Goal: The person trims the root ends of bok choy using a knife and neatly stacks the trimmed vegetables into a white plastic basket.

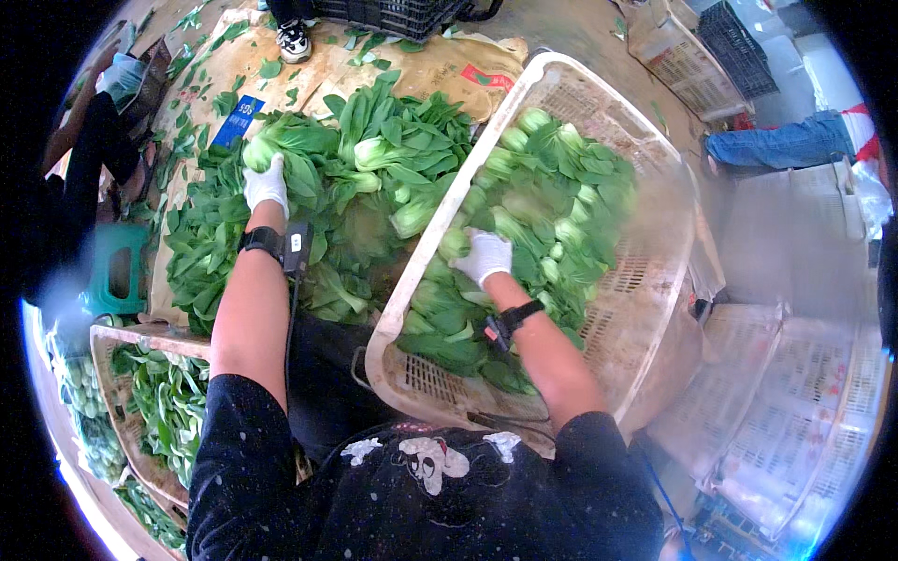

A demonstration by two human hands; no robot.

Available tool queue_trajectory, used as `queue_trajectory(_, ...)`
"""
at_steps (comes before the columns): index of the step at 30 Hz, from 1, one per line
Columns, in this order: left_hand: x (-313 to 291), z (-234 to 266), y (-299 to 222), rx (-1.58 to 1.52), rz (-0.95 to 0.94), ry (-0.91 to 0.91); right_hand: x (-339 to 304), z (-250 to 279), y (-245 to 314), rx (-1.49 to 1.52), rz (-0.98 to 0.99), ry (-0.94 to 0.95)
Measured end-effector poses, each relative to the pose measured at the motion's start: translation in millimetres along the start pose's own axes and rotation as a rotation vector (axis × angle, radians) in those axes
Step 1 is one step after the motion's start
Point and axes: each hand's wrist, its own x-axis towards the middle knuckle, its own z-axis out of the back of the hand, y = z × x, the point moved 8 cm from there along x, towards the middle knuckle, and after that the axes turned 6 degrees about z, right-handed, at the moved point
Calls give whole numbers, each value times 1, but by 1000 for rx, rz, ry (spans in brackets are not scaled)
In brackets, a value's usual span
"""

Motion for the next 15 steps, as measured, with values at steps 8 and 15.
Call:
queue_trajectory(8,-222,46,-197,-583,-713,555,-92,103,-63,1187,185,-564)
queue_trajectory(15,-303,17,-187,-692,-595,1163,-69,165,-31,1193,267,-777)
